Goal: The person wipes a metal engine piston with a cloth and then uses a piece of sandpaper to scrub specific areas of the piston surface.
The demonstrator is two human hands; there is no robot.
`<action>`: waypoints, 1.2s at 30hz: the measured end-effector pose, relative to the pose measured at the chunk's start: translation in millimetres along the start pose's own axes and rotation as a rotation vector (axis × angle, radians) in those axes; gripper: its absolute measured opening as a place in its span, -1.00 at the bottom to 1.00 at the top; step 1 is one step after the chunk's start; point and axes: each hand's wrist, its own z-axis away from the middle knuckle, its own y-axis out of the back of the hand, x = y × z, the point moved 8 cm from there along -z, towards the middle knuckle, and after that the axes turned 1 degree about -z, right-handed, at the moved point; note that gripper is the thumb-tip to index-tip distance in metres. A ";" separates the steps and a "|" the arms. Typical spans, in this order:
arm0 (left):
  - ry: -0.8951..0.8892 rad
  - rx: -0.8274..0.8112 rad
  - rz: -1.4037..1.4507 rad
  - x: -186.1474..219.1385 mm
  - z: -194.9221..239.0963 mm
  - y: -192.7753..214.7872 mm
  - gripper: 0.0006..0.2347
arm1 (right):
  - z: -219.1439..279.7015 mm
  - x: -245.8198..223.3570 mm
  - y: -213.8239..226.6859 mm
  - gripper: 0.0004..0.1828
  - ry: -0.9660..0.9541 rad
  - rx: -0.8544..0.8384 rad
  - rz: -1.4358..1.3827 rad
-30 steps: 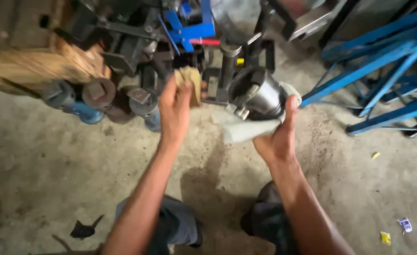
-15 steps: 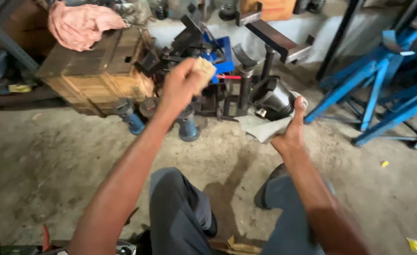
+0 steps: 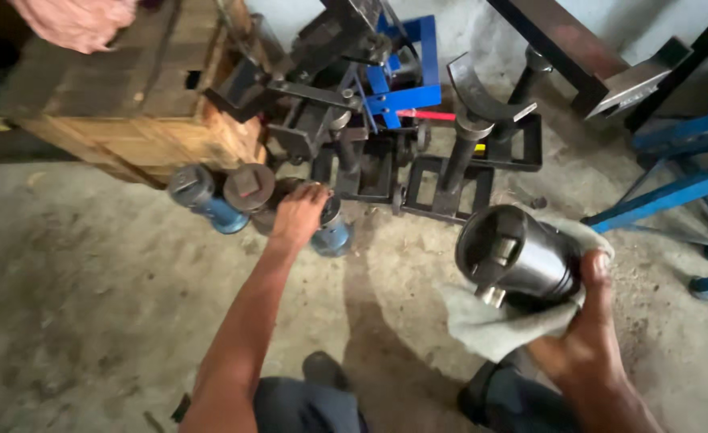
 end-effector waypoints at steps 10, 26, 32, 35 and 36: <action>0.105 -0.110 0.030 -8.3 4.9 -22.6 -0.55 | -15.9 -7.4 0.7 -0.21 0.125 0.234 0.224; 0.190 0.202 1.834 184.0 -47.7 191.1 -0.24 | -33.3 18.4 -62.0 -0.26 0.176 -0.139 0.301; 0.412 0.245 1.810 195.3 -39.3 192.6 -0.20 | -39.3 19.8 -23.9 -0.20 0.243 0.106 0.565; 0.638 0.234 2.102 189.7 -31.2 159.6 -0.31 | -46.7 -24.8 -19.9 -0.24 0.576 0.247 1.048; 0.743 0.202 2.249 191.7 -29.0 148.3 -0.36 | -42.0 -34.9 -6.3 -0.27 0.488 0.455 1.087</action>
